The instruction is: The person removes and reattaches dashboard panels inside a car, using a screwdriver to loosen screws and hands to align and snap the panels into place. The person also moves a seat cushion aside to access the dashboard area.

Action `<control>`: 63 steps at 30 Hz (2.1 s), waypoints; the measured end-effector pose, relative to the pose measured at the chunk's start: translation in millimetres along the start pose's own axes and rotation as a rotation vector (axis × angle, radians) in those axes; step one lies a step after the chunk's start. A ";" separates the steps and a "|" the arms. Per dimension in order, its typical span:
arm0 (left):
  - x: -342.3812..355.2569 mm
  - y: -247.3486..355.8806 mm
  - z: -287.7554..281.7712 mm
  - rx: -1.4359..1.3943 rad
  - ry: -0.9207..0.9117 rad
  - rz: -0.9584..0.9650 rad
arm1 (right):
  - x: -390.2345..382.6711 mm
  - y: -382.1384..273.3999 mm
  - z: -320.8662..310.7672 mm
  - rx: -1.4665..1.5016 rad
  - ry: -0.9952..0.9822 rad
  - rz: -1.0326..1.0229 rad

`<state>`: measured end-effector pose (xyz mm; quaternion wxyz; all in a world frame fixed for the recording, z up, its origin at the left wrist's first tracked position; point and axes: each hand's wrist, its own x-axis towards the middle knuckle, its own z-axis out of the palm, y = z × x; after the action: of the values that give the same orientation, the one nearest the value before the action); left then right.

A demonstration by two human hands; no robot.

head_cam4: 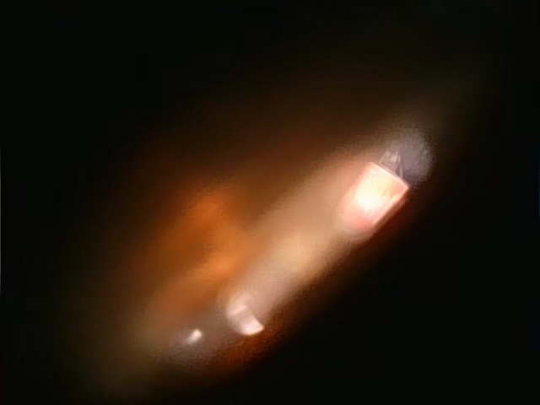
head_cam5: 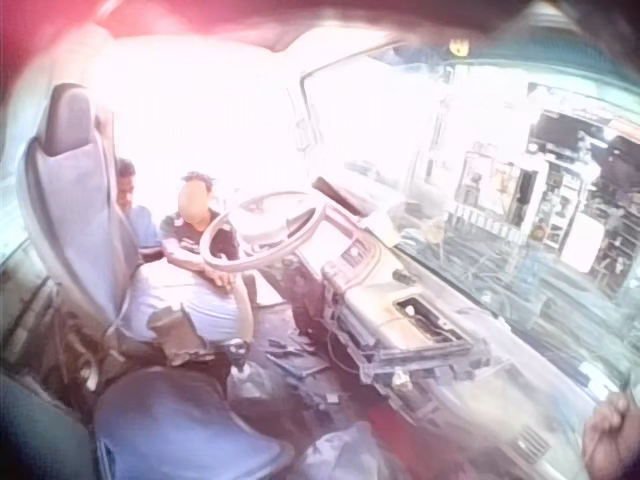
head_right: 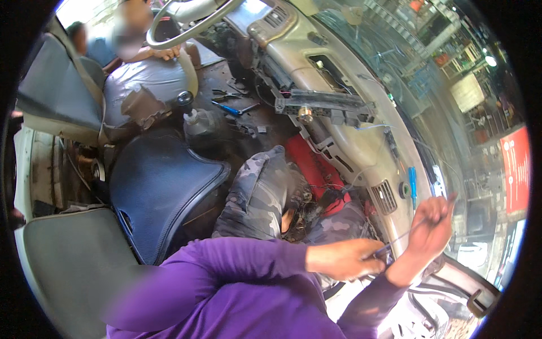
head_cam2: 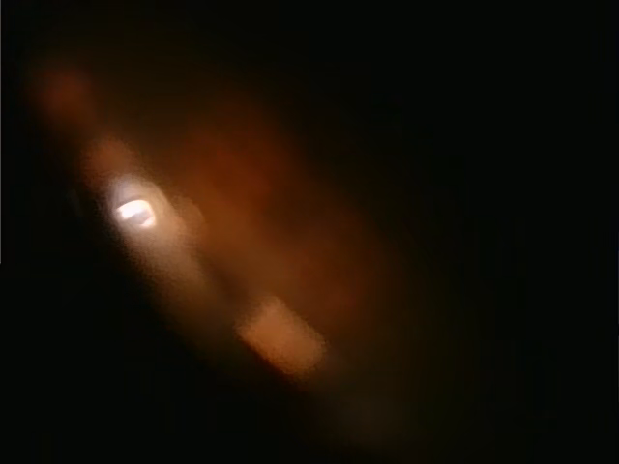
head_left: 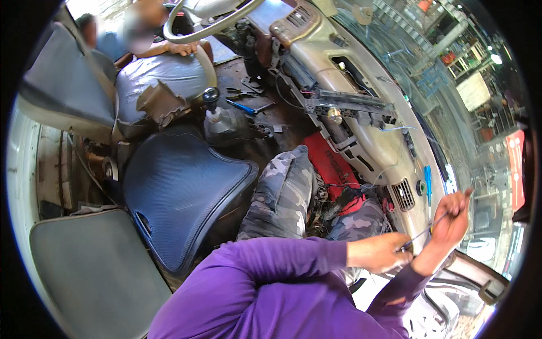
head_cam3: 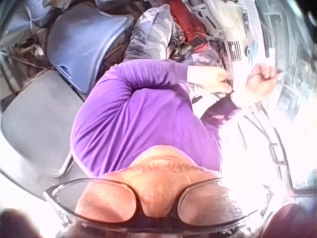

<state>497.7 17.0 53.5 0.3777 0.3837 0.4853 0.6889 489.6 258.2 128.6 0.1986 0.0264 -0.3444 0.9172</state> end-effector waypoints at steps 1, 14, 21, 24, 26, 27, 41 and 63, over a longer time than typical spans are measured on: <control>-4.1 -14.1 -3.7 0.032 0.106 0.160 | 20.0 -10.4 -4.8 0.026 -0.094 0.032; -38.2 56.1 -68.2 0.420 0.331 0.308 | -8.2 61.4 61.2 -0.110 -0.169 0.195; -9.7 18.6 -81.0 0.676 0.534 0.338 | -53.2 -19.9 30.0 -0.779 -0.174 0.140; -19.0 21.8 -129.4 0.572 0.708 0.129 | -51.7 -96.8 -46.7 -2.333 0.281 -0.340; -19.4 36.6 -134.0 0.321 0.741 0.181 | -42.7 -128.5 -62.3 -2.223 0.941 -0.581; -16.1 35.2 -132.4 0.306 0.729 0.155 | -35.4 -129.2 -57.9 -2.093 0.885 -0.598; 25.7 105.1 -106.2 0.661 0.471 0.537 | 140.4 -69.7 147.0 -0.371 -0.395 -0.245; -8.0 185.8 -318.4 -0.182 0.654 0.584 | 198.0 252.7 248.7 -1.343 -0.565 -1.136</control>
<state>188.6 -156.0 155.7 0.0263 0.2319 0.3877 0.8917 188.8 -5.8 197.7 0.5009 0.2934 -0.7751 0.2493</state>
